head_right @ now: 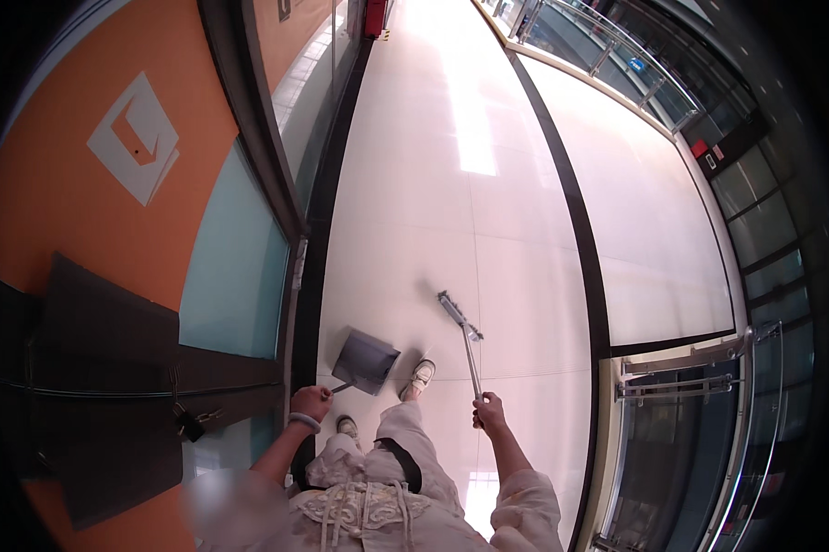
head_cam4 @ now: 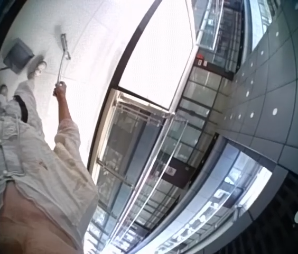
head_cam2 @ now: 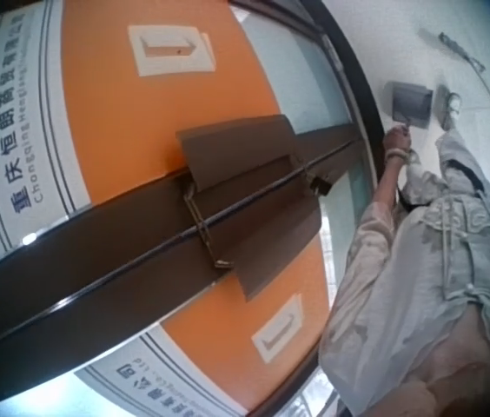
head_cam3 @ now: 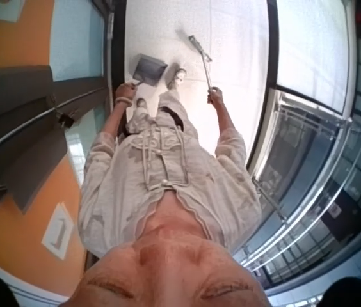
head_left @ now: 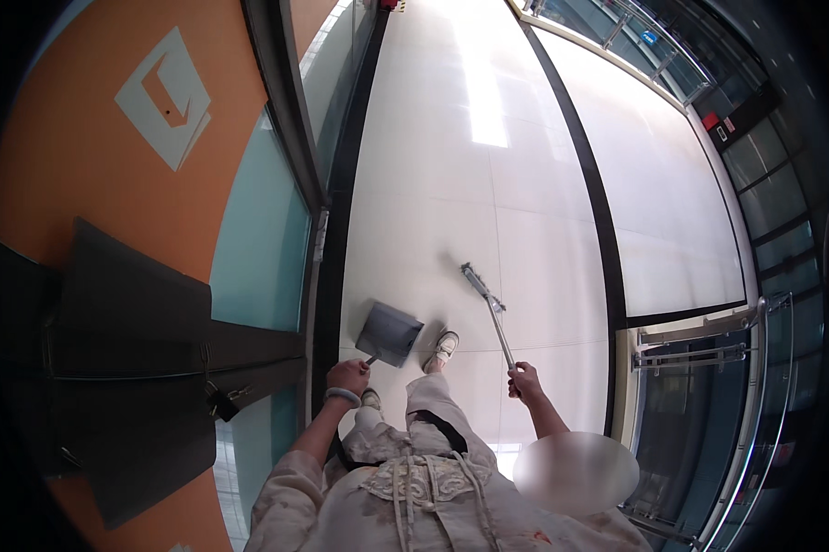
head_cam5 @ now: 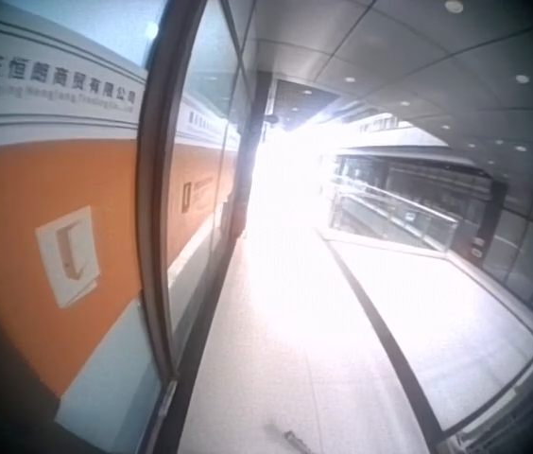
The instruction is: Sweeping the floor of a hallway using a broom and dustpan.
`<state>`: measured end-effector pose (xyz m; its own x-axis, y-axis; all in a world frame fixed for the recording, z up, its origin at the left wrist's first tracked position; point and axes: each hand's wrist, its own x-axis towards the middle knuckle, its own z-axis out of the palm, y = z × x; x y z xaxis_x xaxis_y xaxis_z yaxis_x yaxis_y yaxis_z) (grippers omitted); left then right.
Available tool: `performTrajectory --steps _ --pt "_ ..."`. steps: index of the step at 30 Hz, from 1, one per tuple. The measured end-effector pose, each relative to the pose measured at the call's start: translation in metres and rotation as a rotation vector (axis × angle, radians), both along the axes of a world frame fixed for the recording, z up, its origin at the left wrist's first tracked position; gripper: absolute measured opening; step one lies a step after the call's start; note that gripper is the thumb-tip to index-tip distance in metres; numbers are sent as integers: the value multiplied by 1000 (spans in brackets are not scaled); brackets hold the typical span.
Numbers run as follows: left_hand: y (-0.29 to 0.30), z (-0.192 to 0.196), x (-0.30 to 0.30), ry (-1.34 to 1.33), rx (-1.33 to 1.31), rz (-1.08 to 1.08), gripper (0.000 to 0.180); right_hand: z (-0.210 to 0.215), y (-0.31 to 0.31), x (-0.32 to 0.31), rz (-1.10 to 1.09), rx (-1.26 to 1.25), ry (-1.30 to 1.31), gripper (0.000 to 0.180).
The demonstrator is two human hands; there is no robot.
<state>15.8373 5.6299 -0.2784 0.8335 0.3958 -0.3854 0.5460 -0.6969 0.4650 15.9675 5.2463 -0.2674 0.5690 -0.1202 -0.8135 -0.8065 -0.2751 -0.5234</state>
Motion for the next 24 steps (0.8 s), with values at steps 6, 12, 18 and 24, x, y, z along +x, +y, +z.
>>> performTrajectory --steps 6,12,18,24 --pt "-47 -9 85 50 -39 -11 15 -43 2 95 214 -162 -21 50" --pt "-89 -9 165 148 3 -71 15 -47 14 102 845 -281 125 28" --pt "-110 -9 193 199 29 -46 14 21 -63 169 512 63 344 48" --pt "-129 -5 215 159 30 -16 16 0 -64 234 507 -127 21 43"
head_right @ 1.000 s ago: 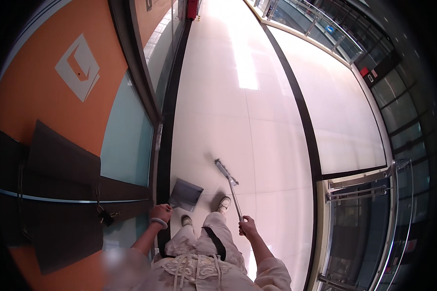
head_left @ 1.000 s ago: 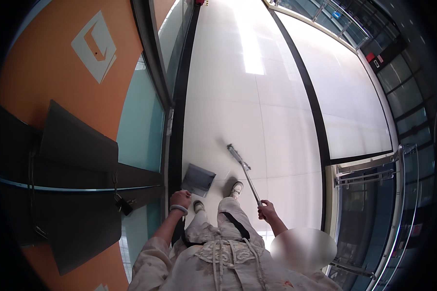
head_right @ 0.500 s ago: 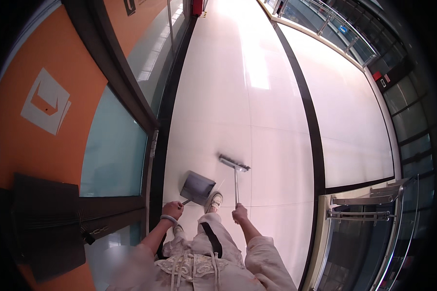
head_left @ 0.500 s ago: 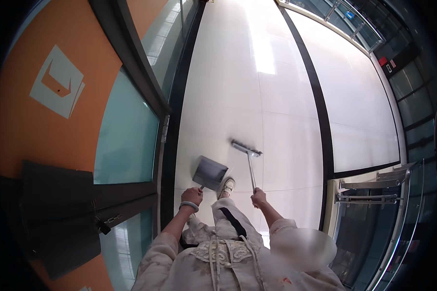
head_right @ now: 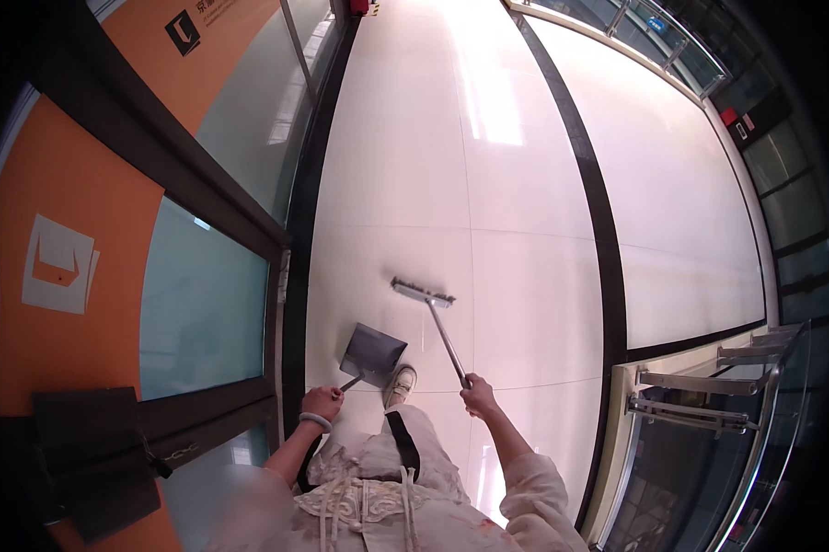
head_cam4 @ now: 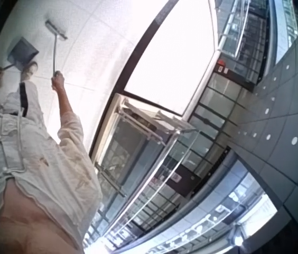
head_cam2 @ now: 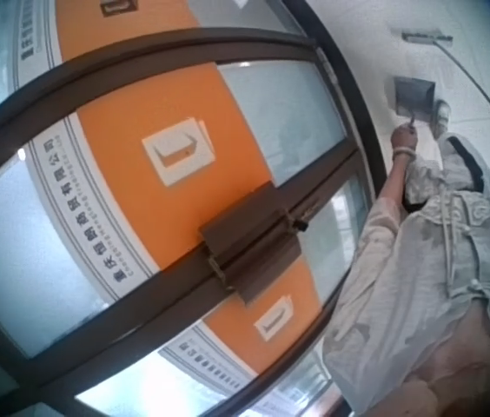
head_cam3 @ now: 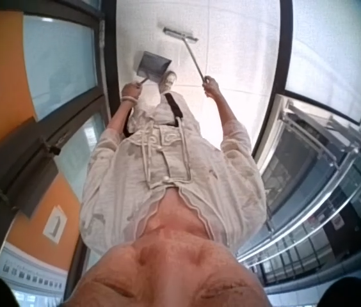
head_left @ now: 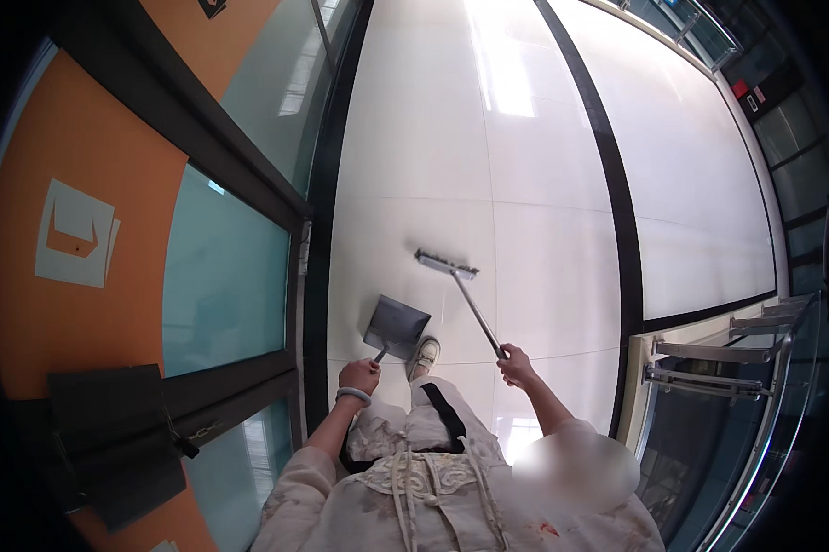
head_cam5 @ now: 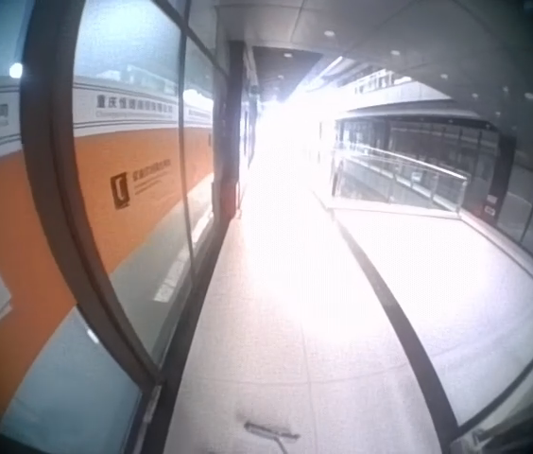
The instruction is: Sweeping the floor of a hallway using a broom and dustpan.
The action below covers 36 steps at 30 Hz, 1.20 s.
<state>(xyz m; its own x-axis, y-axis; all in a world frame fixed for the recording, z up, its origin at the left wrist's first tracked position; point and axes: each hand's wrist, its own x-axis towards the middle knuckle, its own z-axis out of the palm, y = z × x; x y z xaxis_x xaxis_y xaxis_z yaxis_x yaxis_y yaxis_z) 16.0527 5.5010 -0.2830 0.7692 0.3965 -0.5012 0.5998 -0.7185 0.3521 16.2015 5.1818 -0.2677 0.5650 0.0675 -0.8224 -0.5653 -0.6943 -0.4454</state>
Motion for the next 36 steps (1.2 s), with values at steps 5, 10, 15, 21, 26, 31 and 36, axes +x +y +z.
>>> performTrajectory --steps 5,10,15,21,26,31,36 --pt "-15 -10 13 44 -45 32 14 -42 35 15 70 -69 -109 18" --pt "-16 -18 20 40 -29 36 16 -28 20 -28 107 79 191 35" --pt "-15 5 35 44 -39 -39 16 6 -42 -22 -210 210 359 45" --pt "-22 4 62 17 -13 -164 16 -1 -79 25 -410 135 52 45" --pt "-40 0 100 108 22 -343 14 -59 -90 64 -512 89 -125 33" --pt "-43 4 120 109 42 -350 13 -53 -32 7 -333 77 115 37" --pt "-30 -1 118 112 21 -321 13 -12 -29 -4 -447 299 363 41"
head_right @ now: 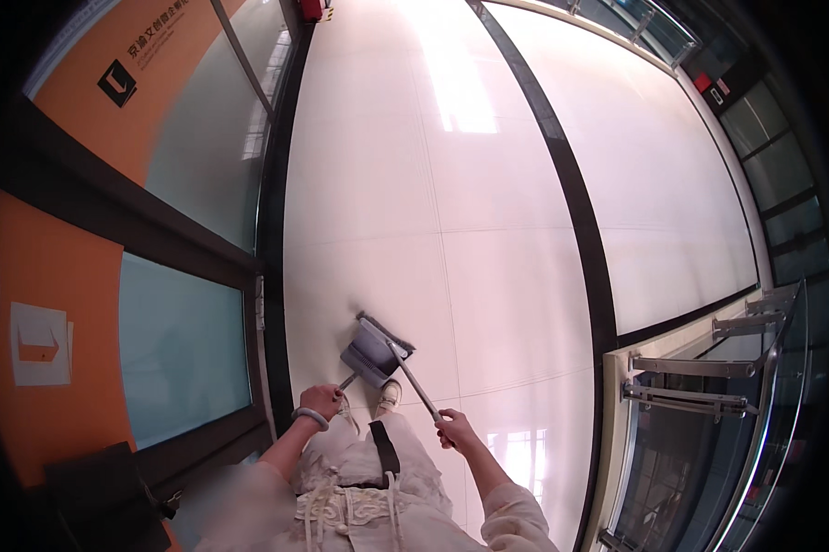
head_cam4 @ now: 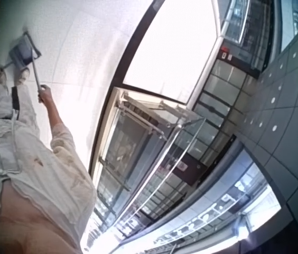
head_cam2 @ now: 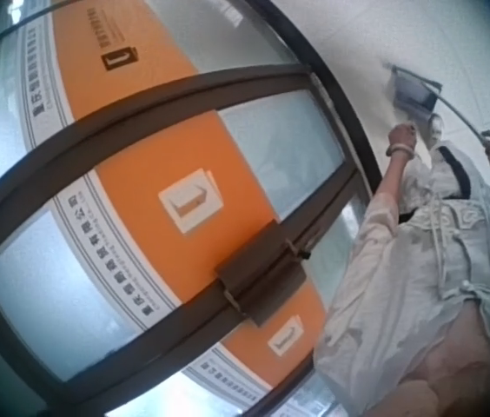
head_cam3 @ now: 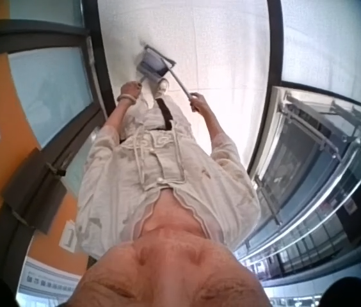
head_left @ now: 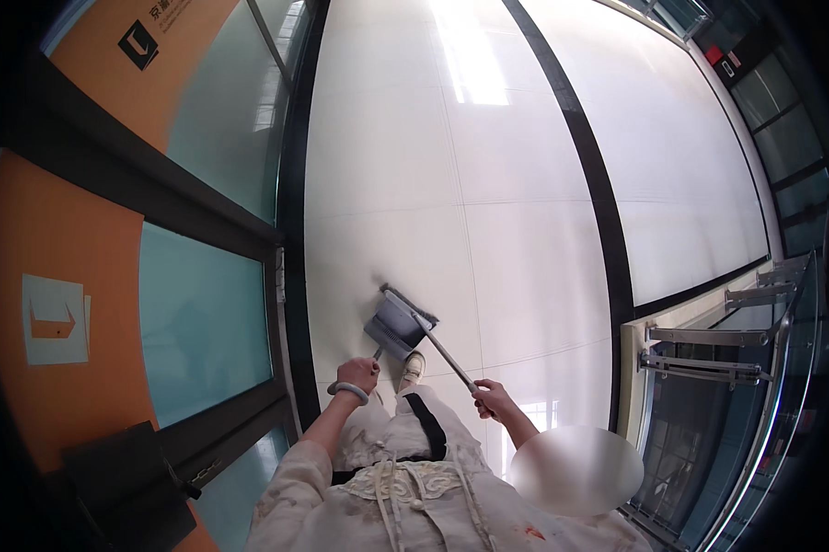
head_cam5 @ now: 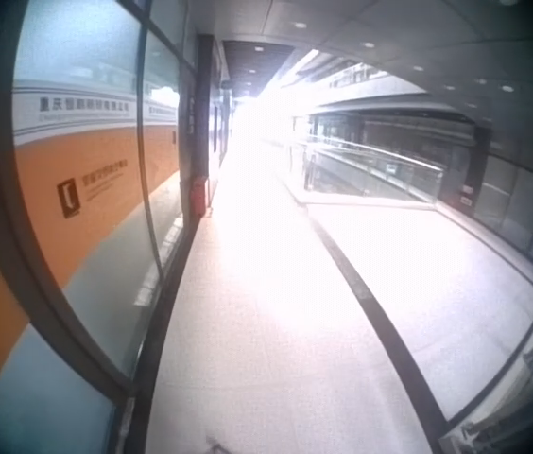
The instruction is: Sweeping the floor of a hallway using a broom and dustpan.
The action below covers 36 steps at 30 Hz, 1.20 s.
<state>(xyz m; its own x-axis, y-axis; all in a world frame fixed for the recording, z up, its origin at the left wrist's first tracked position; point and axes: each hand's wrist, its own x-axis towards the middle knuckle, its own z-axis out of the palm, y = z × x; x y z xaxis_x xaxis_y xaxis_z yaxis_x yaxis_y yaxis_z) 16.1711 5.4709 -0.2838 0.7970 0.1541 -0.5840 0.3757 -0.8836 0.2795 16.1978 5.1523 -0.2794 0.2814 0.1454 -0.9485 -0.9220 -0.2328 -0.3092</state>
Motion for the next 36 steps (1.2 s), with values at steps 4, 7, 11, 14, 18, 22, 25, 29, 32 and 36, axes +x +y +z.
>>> performTrajectory --steps 4,7,11,14,18,22,25,29,32,36 --pt "21 -5 -15 -64 13 96 13 12 1 33 -58 54 -3 46" --pt "36 3 -20 -61 -3 208 13 6 27 68 23 -51 -144 45" --pt "61 3 -15 -99 -34 323 14 -38 75 101 93 -150 -272 42" --pt "83 -6 -8 -101 -71 368 14 -67 118 84 243 -275 -367 37" --pt "114 -1 -1 -118 -78 381 13 -26 161 66 285 -138 -97 39" --pt "156 7 -5 -138 -84 421 13 19 168 106 283 -48 -28 43" --pt "195 4 -17 -157 -78 458 13 32 209 127 287 -75 -97 43" --pt "243 12 -31 -205 -36 558 11 10 293 154 361 -141 -246 46" --pt "272 12 -35 -240 -7 622 10 -22 353 164 350 -147 -336 33" --pt "306 -2 -41 -221 -14 670 10 -49 418 126 571 -253 -415 25"
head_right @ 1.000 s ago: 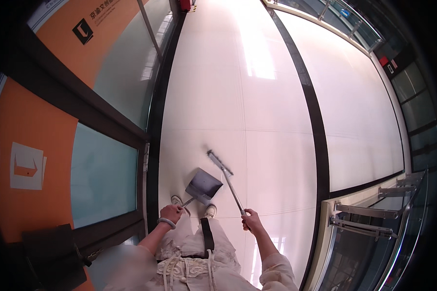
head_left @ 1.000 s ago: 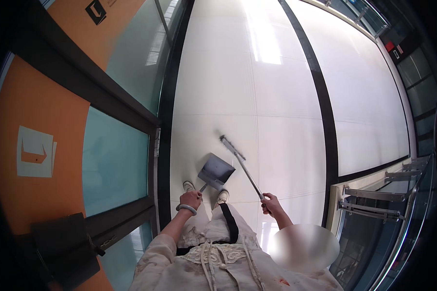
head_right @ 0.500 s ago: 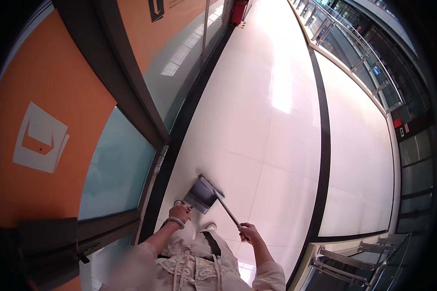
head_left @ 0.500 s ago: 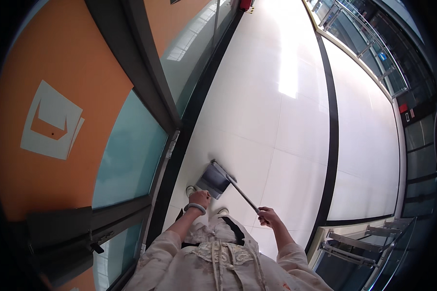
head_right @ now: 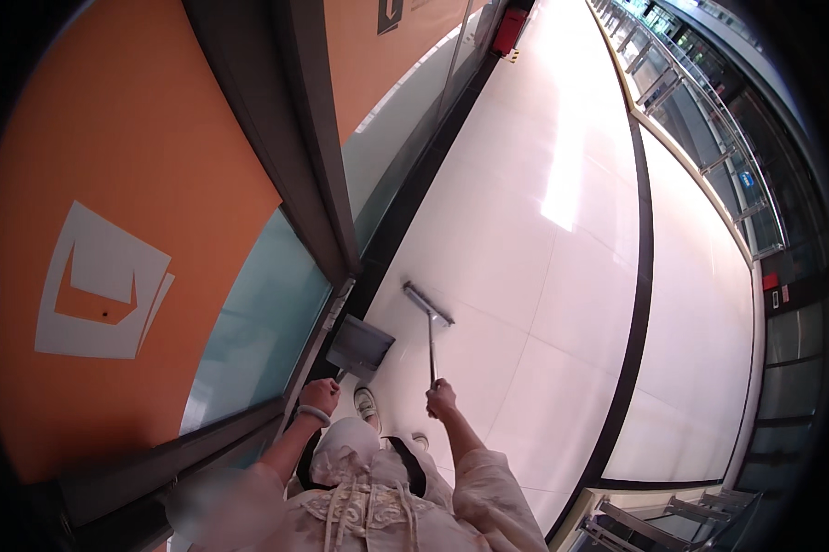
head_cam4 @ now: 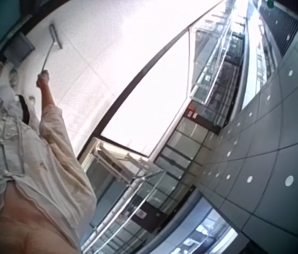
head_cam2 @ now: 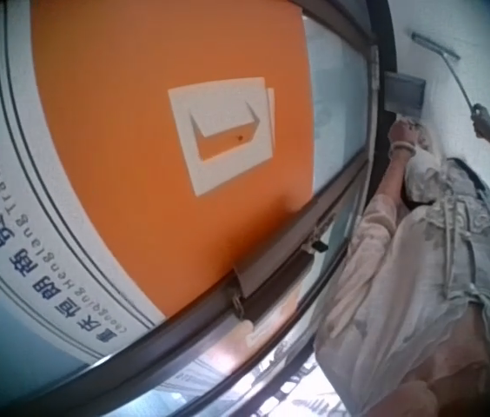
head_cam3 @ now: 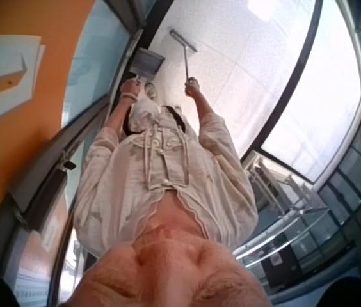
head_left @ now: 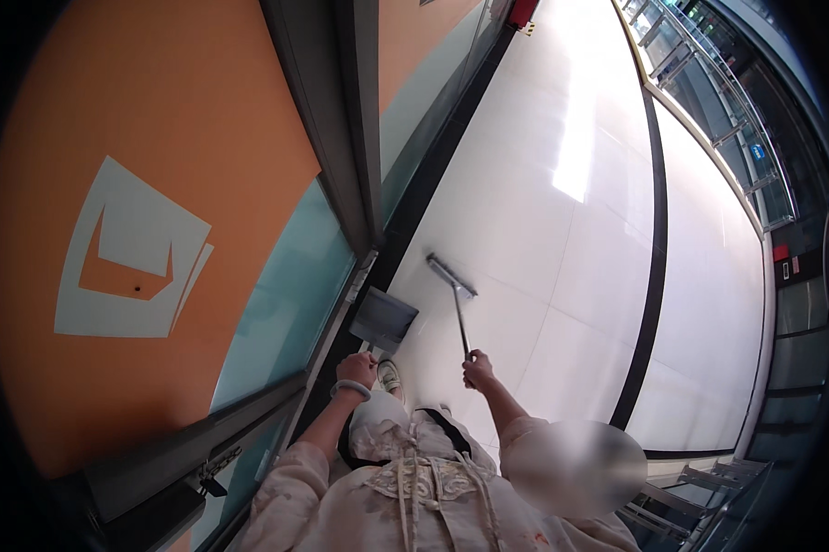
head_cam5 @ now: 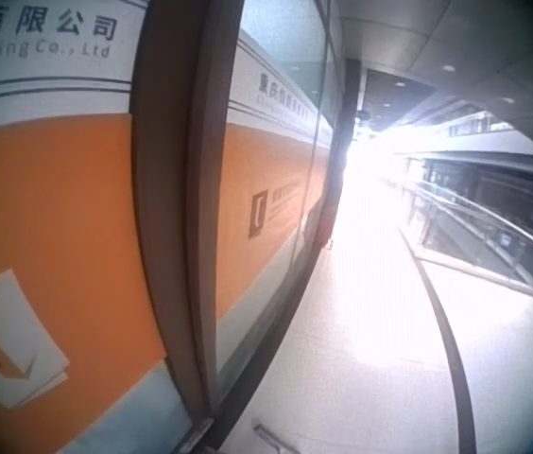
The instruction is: Sweeping the floor of a hallway using a broom and dustpan.
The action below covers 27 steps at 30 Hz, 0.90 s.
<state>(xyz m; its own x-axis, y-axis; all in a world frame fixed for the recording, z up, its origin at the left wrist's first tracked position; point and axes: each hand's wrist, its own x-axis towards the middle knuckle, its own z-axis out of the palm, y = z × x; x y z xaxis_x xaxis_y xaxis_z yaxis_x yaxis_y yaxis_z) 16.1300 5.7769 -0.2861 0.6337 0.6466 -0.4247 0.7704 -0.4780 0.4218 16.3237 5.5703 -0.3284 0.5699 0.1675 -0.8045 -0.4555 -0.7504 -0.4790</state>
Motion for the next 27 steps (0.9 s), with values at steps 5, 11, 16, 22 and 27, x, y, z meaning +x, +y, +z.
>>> performTrajectory --steps 5,11,16,22,27 --pt "29 -14 1 32 22 8 11 30 3 -30 136 95 375 42" --pt "38 -8 16 4 -11 -28 11 77 -61 17 -154 233 473 45" --pt "23 5 58 -31 -14 -80 11 79 -93 68 -226 139 225 48" --pt "-17 0 135 -79 -31 -83 14 49 -125 193 -342 102 63 44" --pt "-63 1 225 38 -86 -146 11 7 -126 257 -286 28 -35 35"
